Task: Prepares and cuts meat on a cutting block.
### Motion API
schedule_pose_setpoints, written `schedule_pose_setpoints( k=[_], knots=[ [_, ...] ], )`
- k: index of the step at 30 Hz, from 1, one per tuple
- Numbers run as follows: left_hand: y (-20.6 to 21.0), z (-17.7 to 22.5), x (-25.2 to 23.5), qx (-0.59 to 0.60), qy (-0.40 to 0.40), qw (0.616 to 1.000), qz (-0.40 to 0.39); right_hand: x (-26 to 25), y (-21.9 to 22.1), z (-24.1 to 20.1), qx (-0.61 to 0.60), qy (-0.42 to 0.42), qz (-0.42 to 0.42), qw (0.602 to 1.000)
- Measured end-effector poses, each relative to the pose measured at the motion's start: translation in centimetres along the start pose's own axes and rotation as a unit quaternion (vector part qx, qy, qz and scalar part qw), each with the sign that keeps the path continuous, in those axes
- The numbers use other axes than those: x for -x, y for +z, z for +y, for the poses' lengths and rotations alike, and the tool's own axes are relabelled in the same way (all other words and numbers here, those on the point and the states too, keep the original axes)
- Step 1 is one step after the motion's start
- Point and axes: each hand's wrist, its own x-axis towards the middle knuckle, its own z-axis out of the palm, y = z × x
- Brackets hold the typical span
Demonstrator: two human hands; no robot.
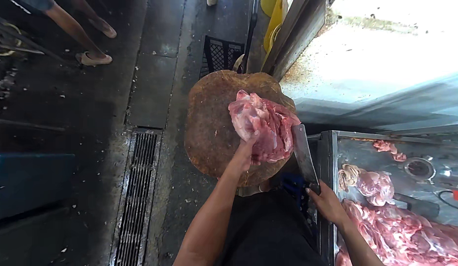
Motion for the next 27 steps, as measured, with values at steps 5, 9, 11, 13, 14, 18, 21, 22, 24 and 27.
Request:
schedule_pose_setpoints(
  k=[5,9,11,13,14,18,21,22,24,27],
  knots=[
    [-5.1,-4.4,2.5,0.033,0.074,0.996,0.046,-1.0,-1.2,1.6,0.03,-0.051,-0.013,0.998],
    [-6.6,-5.8,6.0,-0.086,0.075,0.979,0.169,-2.5,-3.9,2.3,0.104,-0.119,0.013,0.987],
    [-4.2,-5.1,7.6,-0.226,0.09,0.922,0.3,-2.9,-5.2,2.0,0.125,-0.147,0.024,0.981],
    [-1.7,-5.1,6.9,-0.282,0.136,0.878,0.362,-3.0,-6.1,1.1,0.126,-0.181,0.03,0.975],
    [-0.7,-5.5,5.6,-0.297,0.16,0.862,0.377,-3.1,-6.3,0.6,0.117,-0.206,0.03,0.971],
    [2.1,-6.5,2.1,-0.328,0.198,0.815,0.434,-2.6,-5.5,-1.7,0.075,-0.301,-0.031,0.95],
    [2.2,-5.7,2.5,-0.289,0.239,0.829,0.415,-3.2,-3.7,-3.5,0.088,-0.323,-0.084,0.939],
    [1.9,-5.7,2.6,-0.277,0.247,0.836,0.404,-3.7,-2.7,-3.7,0.112,-0.314,-0.094,0.938],
    [1.3,-5.8,2.7,-0.247,0.257,0.849,0.391,-4.6,-0.9,-3.8,0.153,-0.28,-0.114,0.941],
    [0.6,-6.0,3.0,-0.197,0.269,0.864,0.377,-4.7,-0.7,-4.8,0.148,-0.292,-0.09,0.941]
  ],
)
